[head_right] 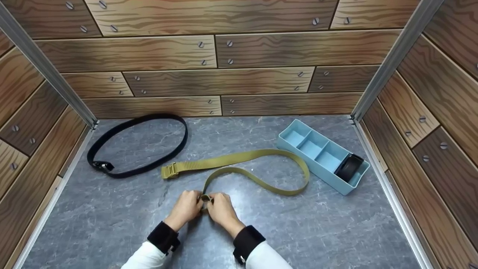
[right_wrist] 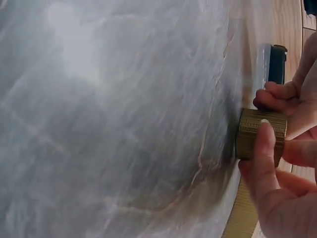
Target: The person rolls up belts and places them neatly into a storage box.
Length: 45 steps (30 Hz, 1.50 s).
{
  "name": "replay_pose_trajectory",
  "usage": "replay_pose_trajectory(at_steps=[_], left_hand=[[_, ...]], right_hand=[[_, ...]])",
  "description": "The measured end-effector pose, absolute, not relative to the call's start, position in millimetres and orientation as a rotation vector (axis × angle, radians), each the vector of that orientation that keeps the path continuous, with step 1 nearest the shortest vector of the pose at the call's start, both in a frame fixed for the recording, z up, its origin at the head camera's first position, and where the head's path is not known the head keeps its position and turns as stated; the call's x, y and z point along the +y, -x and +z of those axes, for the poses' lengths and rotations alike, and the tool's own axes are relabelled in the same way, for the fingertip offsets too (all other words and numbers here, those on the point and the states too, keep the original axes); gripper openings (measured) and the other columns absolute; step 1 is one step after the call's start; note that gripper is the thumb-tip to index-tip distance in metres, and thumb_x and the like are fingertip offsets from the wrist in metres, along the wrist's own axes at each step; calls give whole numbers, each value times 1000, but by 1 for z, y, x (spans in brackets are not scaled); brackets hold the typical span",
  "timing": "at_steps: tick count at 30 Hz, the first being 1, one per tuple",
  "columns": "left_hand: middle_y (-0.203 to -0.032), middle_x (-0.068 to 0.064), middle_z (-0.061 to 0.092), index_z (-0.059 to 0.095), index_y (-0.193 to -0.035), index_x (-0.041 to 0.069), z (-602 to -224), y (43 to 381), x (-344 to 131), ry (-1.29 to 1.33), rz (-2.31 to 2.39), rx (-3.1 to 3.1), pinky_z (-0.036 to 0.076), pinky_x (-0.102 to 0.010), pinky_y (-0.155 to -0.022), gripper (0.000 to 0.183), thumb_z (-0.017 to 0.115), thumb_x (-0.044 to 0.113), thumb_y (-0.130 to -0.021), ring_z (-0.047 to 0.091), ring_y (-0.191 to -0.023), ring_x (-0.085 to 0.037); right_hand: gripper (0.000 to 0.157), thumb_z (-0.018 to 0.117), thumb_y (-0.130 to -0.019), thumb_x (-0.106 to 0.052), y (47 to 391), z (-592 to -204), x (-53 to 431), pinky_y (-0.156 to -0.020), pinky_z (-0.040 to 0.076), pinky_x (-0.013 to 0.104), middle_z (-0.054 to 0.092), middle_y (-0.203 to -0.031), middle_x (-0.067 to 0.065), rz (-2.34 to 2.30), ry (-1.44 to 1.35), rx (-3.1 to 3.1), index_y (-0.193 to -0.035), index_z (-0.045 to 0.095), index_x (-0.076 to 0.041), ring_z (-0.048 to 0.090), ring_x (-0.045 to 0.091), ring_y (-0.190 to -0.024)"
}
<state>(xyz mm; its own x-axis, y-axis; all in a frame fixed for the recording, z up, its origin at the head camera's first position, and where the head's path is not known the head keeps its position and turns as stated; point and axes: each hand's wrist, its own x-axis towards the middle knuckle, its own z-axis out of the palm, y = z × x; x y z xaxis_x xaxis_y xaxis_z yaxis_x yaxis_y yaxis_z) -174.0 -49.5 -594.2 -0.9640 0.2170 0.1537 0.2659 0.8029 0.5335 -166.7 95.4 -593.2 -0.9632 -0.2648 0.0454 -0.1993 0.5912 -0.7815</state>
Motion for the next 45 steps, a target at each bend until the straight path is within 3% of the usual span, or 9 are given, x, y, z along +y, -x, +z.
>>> replay_pose_trajectory(at_steps=[4, 9, 17, 22, 28, 33, 36, 41, 45], left_hand=[[-66, -11, 63, 59, -65, 7, -594, 174, -53, 459, -828, -2935, 51, -38, -53, 17, 66, 3, -80, 63, -59, -27], [-67, -14, 64, 60, -64, 4, -593, 175, -51, 493, -685, -2948, 52, -40, -54, 16, 66, 0, -78, 65, -61, -30], [-63, -12, 62, 57, -61, 7, -593, 174, -42, 332, -873, -2936, 50, -38, -49, 18, 64, 0, -76, 62, -57, -27], [-58, -3, 54, 49, -58, 12, -590, 177, -44, 442, -895, -2979, 46, -34, -48, 27, 64, 4, -79, 51, -51, -17], [-65, -11, 61, 58, -63, 5, -590, 178, -42, 493, -736, -2971, 51, -37, -54, 17, 65, 1, -79, 62, -59, -27], [-68, -16, 63, 62, -66, 1, -592, 176, -37, 323, -782, -2948, 53, -39, -54, 11, 64, -2, -77, 66, -63, -31], [-67, -15, 63, 60, -64, 5, -593, 176, -39, 324, -826, -2932, 52, -39, -55, 14, 65, -1, -76, 65, -62, -31], [-62, -9, 61, 52, -58, 10, -591, 179, -45, 442, -831, -2902, 49, -40, -53, 27, 67, 6, -80, 61, -57, -27], [-61, -9, 60, 53, -57, 9, -591, 182, -45, 478, -793, -2909, 49, -40, -54, 27, 66, 5, -81, 61, -57, -26]], right_hand=[[20, 59, -86, 5, 167, -595, 92, -58, 49, 31, 62, -75, 2, -1165, 519, 2846, -94, 74, -4, 57, 14, -65], [22, 61, -86, 5, 166, -598, 90, -70, 51, 36, 61, -82, 3, -1115, 596, 2957, -103, 74, 0, 59, 20, -77], [14, 61, -89, 2, 164, -594, 102, -44, 47, 24, 59, -66, -1, -1332, 344, 2776, -95, 74, 1, 55, 8, -49], [16, 60, -86, 5, 168, -592, 112, -58, 48, 31, 53, -73, -1, -1104, 550, 2874, -90, 74, -2, 53, 13, -64], [19, 62, -87, 5, 172, -592, 111, -70, 52, 36, 62, -83, 4, -1087, 629, 2897, -101, 74, 1, 60, 21, -76], [15, 62, -91, -3, 168, -591, 106, -54, 48, 28, 66, -75, 2, -1198, 395, 2863, -98, 75, -1, 56, 11, -59], [15, 61, -91, -3, 167, -590, 105, -45, 43, 25, 63, -66, 1, -1171, 338, 2849, -87, 76, -3, 49, 7, -48], [25, 60, -87, 1, 173, -589, 105, -49, 44, 27, 53, -58, -3, -1031, 473, 2890, -64, 62, -9, 49, 10, -52], [17, 59, -88, 0, 176, -590, 106, -59, 51, 32, 56, -70, -2, -953, 570, 2893, -76, 68, -8, 56, 15, -64]])
